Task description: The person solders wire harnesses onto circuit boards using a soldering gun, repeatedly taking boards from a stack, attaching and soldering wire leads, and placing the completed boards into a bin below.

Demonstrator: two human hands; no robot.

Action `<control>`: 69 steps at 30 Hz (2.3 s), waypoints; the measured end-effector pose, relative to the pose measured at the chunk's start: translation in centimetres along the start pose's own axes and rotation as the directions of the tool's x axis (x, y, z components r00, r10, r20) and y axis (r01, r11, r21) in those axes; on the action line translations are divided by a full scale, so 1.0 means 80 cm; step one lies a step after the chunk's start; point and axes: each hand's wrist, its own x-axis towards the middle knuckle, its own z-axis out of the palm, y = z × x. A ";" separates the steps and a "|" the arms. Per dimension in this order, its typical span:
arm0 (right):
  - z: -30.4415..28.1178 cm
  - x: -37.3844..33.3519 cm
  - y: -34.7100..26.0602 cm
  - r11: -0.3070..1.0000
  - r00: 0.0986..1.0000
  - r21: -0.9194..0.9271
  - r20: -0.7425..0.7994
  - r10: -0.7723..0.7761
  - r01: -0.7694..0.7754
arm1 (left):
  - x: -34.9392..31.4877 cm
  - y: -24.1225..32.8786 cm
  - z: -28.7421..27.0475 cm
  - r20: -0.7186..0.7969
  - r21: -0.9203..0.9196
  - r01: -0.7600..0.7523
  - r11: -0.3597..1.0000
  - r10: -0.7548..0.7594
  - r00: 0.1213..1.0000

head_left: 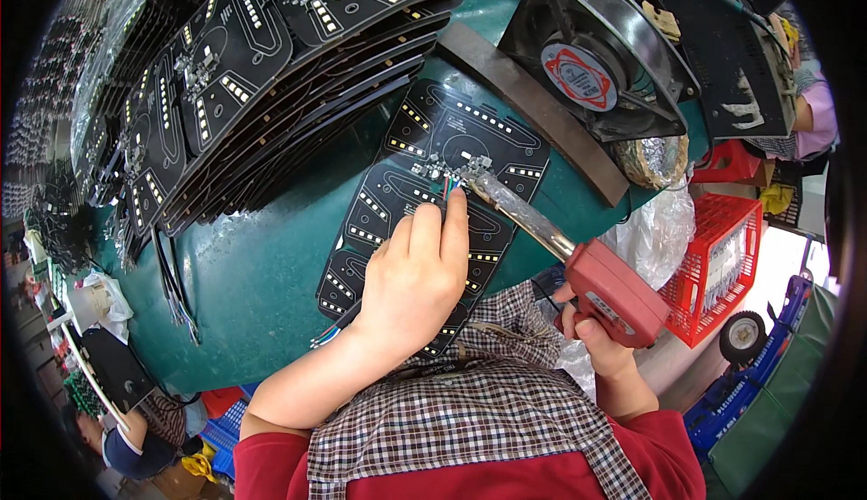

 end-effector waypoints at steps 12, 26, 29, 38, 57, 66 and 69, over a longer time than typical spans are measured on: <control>-0.010 -0.004 0.009 0.998 0.998 -0.031 0.020 0.060 -0.059 | 0.001 0.005 0.003 0.011 0.018 0.033 0.999 -0.034 0.999; -0.003 -0.005 -0.004 0.985 0.998 -0.166 -0.029 -0.048 0.043 | 0.002 0.002 -0.001 0.015 0.015 0.022 1.000 -0.022 1.000; -0.003 -0.006 -0.002 0.995 0.998 -0.084 -0.035 -0.049 0.046 | 0.000 0.002 0.001 0.029 -0.009 0.031 0.999 -0.031 0.999; -0.016 -0.012 0.016 0.941 0.998 -0.333 0.009 -0.055 0.054 | -0.002 -0.001 0.006 0.021 -0.155 0.056 0.986 -0.053 0.998; 0.007 -0.009 0.012 0.992 0.998 -0.111 0.015 -0.058 0.060 | 0.000 0.004 0.008 0.005 0.029 -0.013 1.000 0.013 1.000; 0.004 -0.014 0.009 0.950 0.999 -0.308 0.011 -0.050 0.051 | 0.000 0.005 0.007 -0.006 0.019 0.000 1.000 0.000 1.000; 0.010 -0.017 0.011 0.956 0.996 -0.284 -0.038 -0.086 0.072 | -0.001 0.004 0.010 -0.022 0.006 0.008 1.000 -0.008 1.000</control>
